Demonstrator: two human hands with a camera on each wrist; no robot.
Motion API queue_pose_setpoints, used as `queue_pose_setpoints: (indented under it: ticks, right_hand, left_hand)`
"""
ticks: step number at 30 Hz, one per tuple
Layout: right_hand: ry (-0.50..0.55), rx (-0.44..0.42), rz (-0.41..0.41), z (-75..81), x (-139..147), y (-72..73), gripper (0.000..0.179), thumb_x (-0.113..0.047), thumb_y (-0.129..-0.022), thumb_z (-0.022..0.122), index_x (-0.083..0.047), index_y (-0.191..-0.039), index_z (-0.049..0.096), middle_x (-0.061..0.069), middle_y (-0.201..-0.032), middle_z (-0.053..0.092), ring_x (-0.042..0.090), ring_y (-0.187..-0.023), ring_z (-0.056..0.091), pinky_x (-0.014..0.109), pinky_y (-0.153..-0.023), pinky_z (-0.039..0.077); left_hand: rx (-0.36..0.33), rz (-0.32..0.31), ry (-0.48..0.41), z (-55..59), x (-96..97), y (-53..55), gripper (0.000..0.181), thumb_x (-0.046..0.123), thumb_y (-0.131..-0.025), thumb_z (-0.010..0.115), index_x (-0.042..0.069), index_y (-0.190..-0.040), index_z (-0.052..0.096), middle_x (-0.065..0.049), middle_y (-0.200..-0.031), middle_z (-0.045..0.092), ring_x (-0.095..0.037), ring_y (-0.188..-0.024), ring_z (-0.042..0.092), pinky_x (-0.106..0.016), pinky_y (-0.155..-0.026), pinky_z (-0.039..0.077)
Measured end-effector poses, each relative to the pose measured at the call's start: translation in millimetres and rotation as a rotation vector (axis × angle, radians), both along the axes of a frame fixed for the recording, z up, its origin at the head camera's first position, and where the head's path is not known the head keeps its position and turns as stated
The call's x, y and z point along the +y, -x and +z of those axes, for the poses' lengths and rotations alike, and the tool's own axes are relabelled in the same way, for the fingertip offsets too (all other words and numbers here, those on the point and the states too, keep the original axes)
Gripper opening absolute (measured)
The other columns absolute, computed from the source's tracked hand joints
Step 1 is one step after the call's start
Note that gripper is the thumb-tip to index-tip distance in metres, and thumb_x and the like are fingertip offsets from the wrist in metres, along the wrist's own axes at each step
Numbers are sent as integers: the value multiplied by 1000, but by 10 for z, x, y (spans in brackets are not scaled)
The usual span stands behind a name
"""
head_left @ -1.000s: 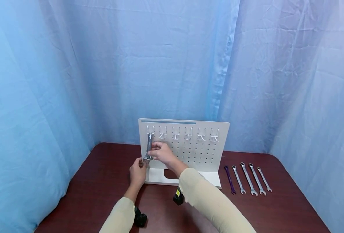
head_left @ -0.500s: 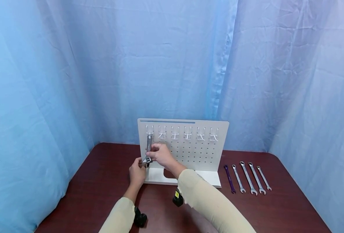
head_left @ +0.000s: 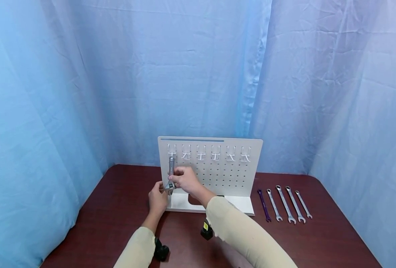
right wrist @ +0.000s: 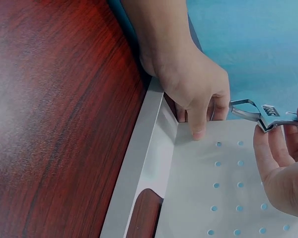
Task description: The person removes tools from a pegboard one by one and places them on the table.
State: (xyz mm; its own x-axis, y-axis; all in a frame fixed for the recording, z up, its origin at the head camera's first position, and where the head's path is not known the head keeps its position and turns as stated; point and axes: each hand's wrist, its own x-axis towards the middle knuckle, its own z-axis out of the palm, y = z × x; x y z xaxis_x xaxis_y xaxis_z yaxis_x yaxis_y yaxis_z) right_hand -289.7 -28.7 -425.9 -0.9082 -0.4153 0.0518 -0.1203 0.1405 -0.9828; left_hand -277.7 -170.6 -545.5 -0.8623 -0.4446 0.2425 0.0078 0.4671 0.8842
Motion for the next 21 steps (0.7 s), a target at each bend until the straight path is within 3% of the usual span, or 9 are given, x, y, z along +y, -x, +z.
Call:
queue_pose_setpoints:
  ticks: [10,21]
  right_hand:
    - [37,-5,14,-13,43,-43,18,-9,-95,69,5,-107,72,8,-99,72,16,-85,68,36,-77,60]
    - [115,-43,66,67,72,-168,13,-3,-95,66,7,-101,70,7,-87,70,14,-71,68,34,-71,61]
  left_hand:
    - [10,-3,12,-11,-1,11,29,-4,-91,63,-3,-120,64,-19,-105,68,-32,-98,64,-48,-87,54]
    - [-2,0,29,7,2,-7,28,5,-97,65,-3,-123,63,-20,-107,68,-33,-101,65,-48,-88,53]
